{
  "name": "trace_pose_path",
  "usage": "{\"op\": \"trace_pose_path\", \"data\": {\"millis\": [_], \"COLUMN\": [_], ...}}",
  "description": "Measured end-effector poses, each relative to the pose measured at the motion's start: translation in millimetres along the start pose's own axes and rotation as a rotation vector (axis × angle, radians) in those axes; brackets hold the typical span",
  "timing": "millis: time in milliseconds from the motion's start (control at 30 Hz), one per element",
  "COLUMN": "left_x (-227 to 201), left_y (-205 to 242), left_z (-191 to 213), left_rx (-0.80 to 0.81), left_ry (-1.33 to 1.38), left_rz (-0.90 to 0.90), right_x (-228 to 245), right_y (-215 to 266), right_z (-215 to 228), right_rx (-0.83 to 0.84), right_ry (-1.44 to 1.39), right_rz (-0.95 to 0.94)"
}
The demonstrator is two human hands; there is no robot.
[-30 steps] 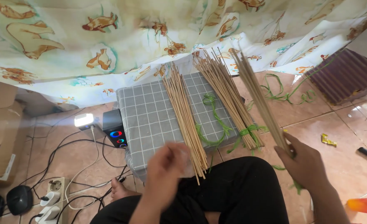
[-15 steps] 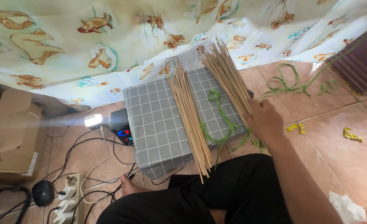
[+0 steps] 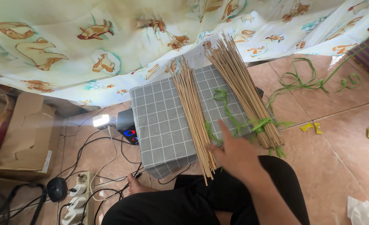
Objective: Tying bundles of thin wooden sticks together using green plastic strips while sitting on the floor.
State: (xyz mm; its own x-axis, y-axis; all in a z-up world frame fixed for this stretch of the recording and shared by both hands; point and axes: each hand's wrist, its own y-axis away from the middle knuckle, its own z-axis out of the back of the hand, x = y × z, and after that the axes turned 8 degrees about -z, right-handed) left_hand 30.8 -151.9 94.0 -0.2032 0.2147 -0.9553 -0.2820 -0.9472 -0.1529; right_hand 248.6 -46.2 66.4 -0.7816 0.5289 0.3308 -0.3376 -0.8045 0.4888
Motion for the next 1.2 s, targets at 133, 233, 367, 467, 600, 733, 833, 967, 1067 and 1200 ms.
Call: {"op": "trace_pose_path", "data": {"millis": [133, 233, 367, 467, 600, 733, 833, 967, 1067, 1200], "left_x": [42.1, 107.0, 136.4, 141.6, 141.6, 152.7, 127.9, 120.3, 115.5, 118.5], "left_y": [-92.9, -102.7, -94.9, -99.7, -100.0, -102.2, -106.7, -114.7, -122.7, -127.2], "left_z": [-0.6, -11.1, -20.3, -24.9, -26.5, -19.5, -11.8, -16.7, -23.6, -31.9], "left_rx": [-0.019, -0.012, 0.001, -0.051, -0.014, -0.036, -0.052, -0.12, -0.181, -0.171], "left_ry": [-0.049, -0.506, -0.724, -0.726, -0.743, -0.751, -0.551, -0.189, 0.283, 0.435], "left_rz": [-0.017, 0.281, 0.085, -0.059, 0.024, 0.05, 0.229, 0.384, 0.568, 0.656], "right_x": [-10.0, -6.0, -1.9, -6.0, -4.8, -7.1, -4.0, -3.8, -3.3, -1.2], "right_y": [-10.9, -13.8, -21.4, -32.4, -31.9, -27.2, -14.2, -0.3, 3.6, 0.6], "right_z": [-49.2, -58.7, -72.4, -90.4, -100.6, -99.3, -88.0, -89.5, -98.3, -107.0], "right_rx": [0.038, 0.1, 0.119, 0.081, 0.092, 0.119, 0.122, 0.164, 0.221, 0.264], "right_ry": [0.095, -0.143, -0.267, -0.342, -0.379, -0.462, -0.586, -0.693, -0.841, -0.727], "right_rz": [0.035, 0.076, 0.062, 0.107, 0.167, 0.171, 0.195, 0.214, 0.345, 0.294]}}
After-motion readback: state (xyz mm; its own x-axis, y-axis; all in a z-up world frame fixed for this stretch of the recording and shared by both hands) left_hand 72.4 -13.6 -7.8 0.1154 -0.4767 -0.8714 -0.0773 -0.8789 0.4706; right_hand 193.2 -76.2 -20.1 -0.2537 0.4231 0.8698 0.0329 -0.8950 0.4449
